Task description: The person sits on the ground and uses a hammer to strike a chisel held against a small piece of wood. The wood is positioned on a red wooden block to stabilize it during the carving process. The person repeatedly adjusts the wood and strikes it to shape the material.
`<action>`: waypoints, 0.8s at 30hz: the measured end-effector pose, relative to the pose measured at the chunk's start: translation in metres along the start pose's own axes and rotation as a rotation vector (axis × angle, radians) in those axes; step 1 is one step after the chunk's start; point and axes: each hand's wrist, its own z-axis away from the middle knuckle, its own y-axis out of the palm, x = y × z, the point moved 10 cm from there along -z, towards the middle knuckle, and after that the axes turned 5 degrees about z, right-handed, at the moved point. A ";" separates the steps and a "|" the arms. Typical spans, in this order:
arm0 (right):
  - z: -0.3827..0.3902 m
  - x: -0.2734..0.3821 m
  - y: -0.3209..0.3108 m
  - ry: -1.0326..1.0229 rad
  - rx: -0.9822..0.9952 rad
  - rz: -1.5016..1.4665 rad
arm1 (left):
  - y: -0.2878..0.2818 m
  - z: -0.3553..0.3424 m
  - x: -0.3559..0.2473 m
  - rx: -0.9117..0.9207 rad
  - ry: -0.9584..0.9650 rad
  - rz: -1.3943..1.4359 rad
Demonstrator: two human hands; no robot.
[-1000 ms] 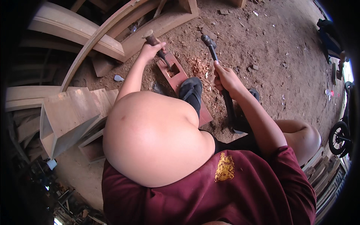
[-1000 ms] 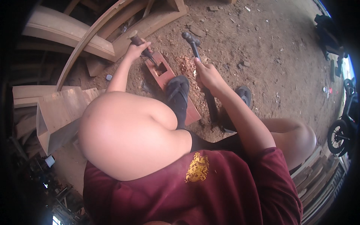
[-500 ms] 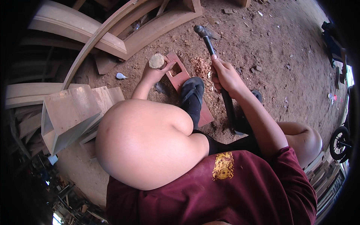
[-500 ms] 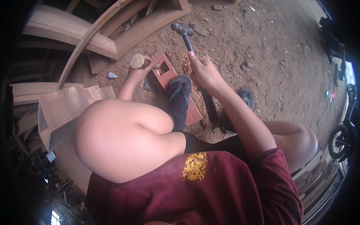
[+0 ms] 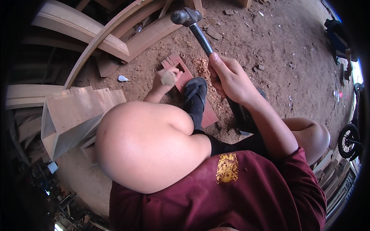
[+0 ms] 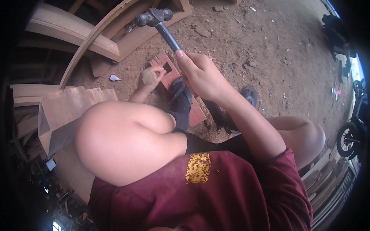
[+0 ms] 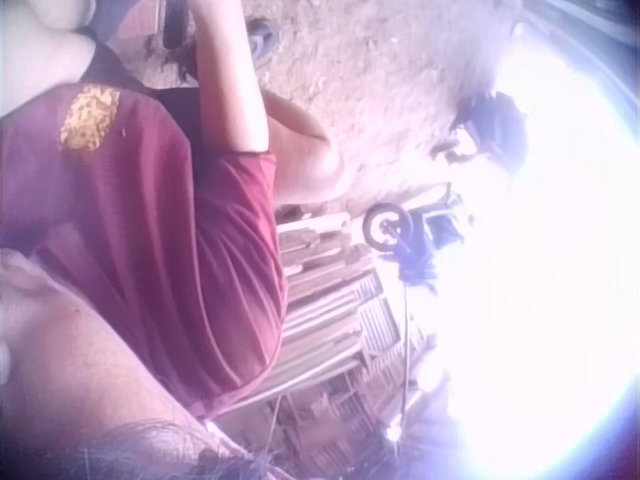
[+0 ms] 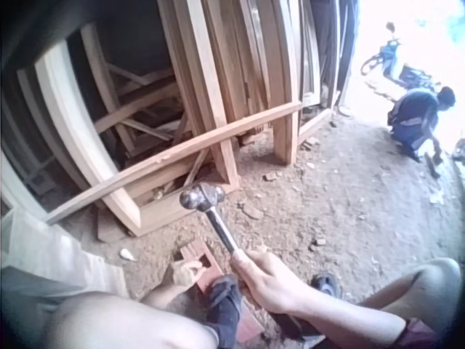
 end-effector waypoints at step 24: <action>0.011 0.009 -0.013 -0.003 -0.025 -0.012 | 0.033 0.037 -0.059 0.218 0.304 -0.185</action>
